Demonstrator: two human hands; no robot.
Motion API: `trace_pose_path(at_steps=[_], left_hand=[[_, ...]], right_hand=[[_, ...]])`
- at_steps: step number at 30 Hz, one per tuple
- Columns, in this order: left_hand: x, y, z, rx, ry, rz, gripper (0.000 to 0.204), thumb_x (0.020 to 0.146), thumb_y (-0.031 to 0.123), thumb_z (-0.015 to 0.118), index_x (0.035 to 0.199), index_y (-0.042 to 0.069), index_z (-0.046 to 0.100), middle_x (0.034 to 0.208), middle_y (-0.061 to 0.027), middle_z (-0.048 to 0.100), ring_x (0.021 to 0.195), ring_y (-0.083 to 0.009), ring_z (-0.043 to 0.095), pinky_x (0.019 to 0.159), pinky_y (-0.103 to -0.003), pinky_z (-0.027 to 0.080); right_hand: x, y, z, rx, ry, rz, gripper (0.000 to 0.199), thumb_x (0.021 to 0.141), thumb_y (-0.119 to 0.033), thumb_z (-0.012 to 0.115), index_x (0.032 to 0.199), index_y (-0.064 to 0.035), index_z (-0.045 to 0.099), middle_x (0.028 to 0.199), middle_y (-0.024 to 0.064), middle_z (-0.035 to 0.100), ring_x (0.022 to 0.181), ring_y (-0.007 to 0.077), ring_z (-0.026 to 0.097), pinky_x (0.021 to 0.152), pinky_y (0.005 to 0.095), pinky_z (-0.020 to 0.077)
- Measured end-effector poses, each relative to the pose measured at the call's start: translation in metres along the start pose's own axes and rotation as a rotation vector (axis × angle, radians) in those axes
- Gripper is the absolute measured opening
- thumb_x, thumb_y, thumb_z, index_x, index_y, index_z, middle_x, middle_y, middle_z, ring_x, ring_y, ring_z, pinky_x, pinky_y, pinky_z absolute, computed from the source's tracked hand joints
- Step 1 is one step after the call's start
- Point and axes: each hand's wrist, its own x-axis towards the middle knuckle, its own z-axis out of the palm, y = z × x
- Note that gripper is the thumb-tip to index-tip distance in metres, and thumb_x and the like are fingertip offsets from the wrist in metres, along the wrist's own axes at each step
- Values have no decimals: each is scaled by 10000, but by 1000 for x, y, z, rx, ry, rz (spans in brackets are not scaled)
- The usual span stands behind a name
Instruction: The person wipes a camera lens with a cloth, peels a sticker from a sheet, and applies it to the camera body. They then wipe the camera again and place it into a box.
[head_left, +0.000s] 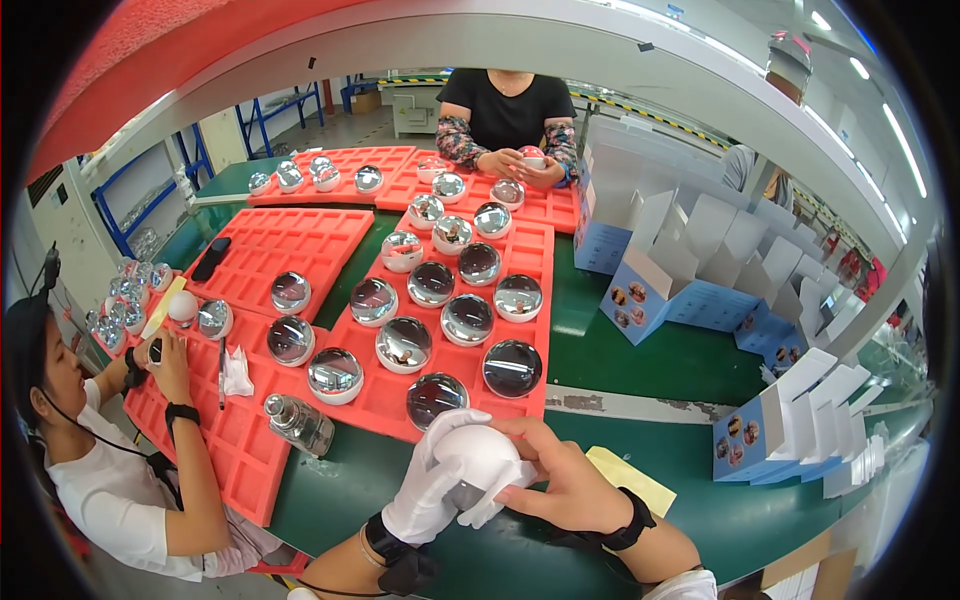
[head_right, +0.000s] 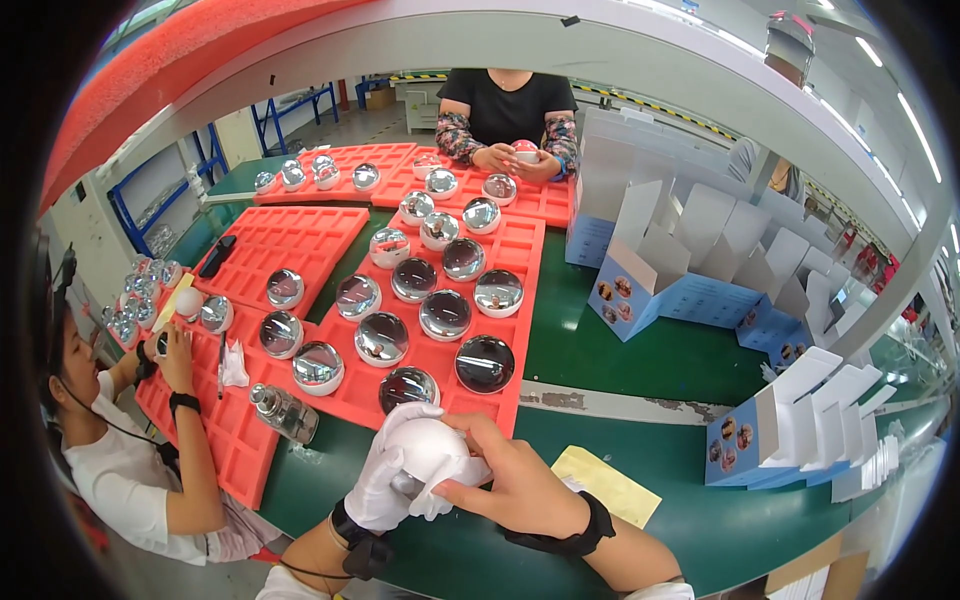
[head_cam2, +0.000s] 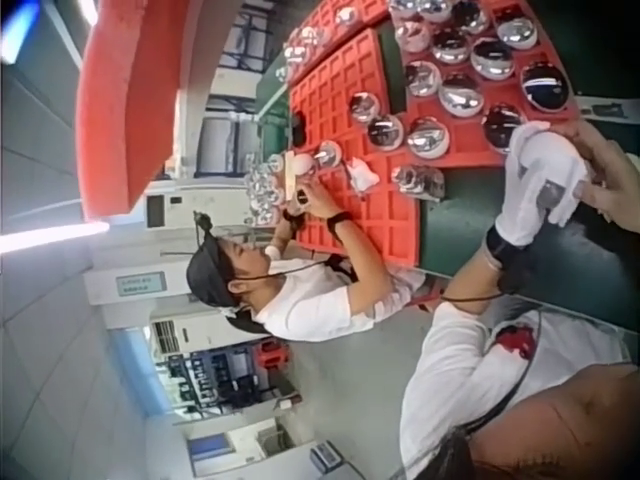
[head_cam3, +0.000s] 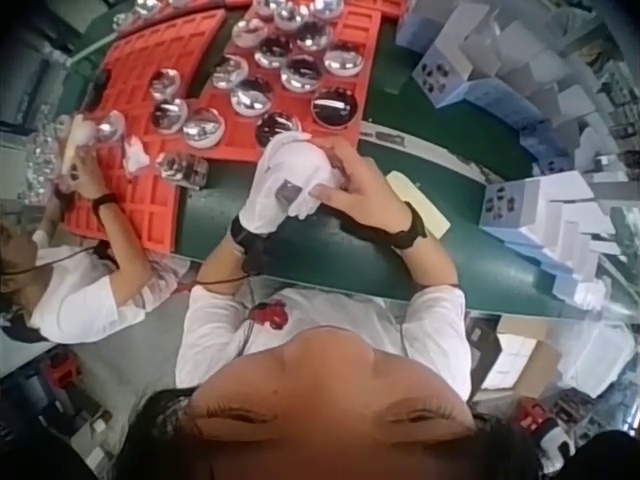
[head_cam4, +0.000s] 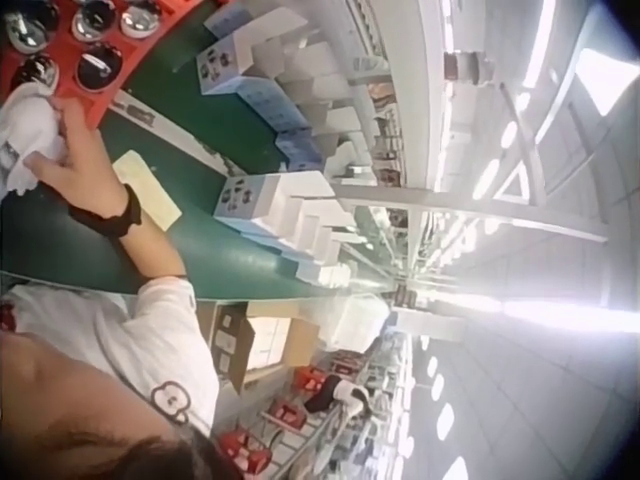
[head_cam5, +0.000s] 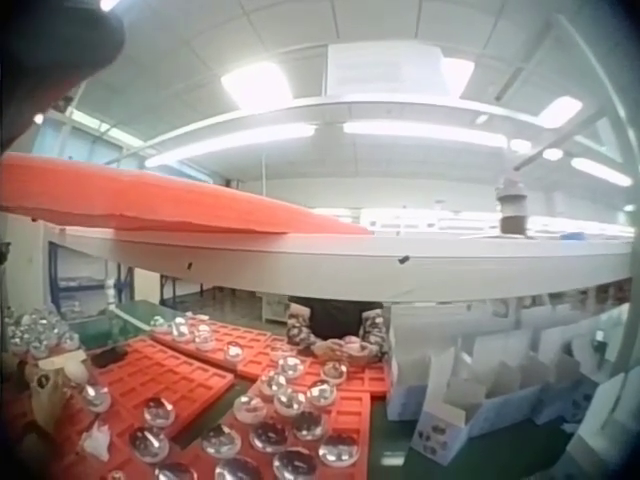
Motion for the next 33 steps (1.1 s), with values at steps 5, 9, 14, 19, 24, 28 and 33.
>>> trace_pose_path(at_steps=[5, 9, 14, 19, 24, 28, 33], left_hand=[[-4, 7, 4, -93, -18, -57, 764, 754, 583, 606, 1261, 52, 390, 1126, -161, 539, 942, -263, 620, 761, -356, 542], [-4, 11, 7, -137, -58, -60, 785, 736, 571, 641, 1262, 50, 383, 1130, -151, 536, 971, -254, 608, 797, -350, 531], [-1, 5, 7, 95, 20, 59, 813, 684, 505, 742, 1258, 53, 385, 1127, -124, 532, 1013, -228, 589, 840, -330, 511], [-3, 0, 6, 69, 41, 74, 707, 686, 287, 785, 1246, 54, 423, 1138, -76, 513, 1063, -172, 544, 910, -323, 459], [-3, 10, 4, -2, -35, -34, 822, 650, 433, 796, 1255, 63, 380, 1107, -113, 530, 1016, -214, 576, 867, -340, 499], [-6, 11, 3, -181, -68, -107, 829, 646, 397, 810, 1263, 66, 365, 1107, -109, 528, 1011, -214, 575, 872, -345, 497], [-5, 6, 4, -191, -55, -74, 773, 663, 337, 811, 1252, 60, 394, 1138, -83, 503, 1058, -190, 541, 907, -332, 459]], right_hand=[[-2, -1, -3, 6, -26, -6, 627, 794, -42, 680, 1332, -28, 356, 1196, 143, 587, 1096, 226, 595, 861, 317, 499], [-2, -2, -2, 51, -13, -5, 646, 789, -59, 696, 1338, -38, 357, 1213, 142, 574, 1102, 230, 593, 874, 324, 489], [-1, -2, 1, 26, 23, -17, 654, 795, -73, 701, 1346, -44, 349, 1194, 139, 578, 1104, 241, 590, 901, 343, 467], [-2, -8, 2, -33, 42, 66, 646, 802, -71, 697, 1345, -40, 349, 1171, 138, 588, 1101, 251, 591, 905, 338, 449], [-8, -8, -3, -87, -6, -5, 637, 805, -59, 686, 1347, -39, 352, 1133, 143, 606, 1088, 249, 593, 900, 336, 436], [-9, -9, 0, -130, -2, -48, 662, 780, -66, 691, 1348, -40, 354, 1094, 142, 617, 1064, 243, 600, 892, 337, 436], [-8, -4, 2, -218, 61, -119, 683, 741, -136, 707, 1323, -25, 367, 1093, 162, 598, 988, 282, 618, 826, 343, 480]])
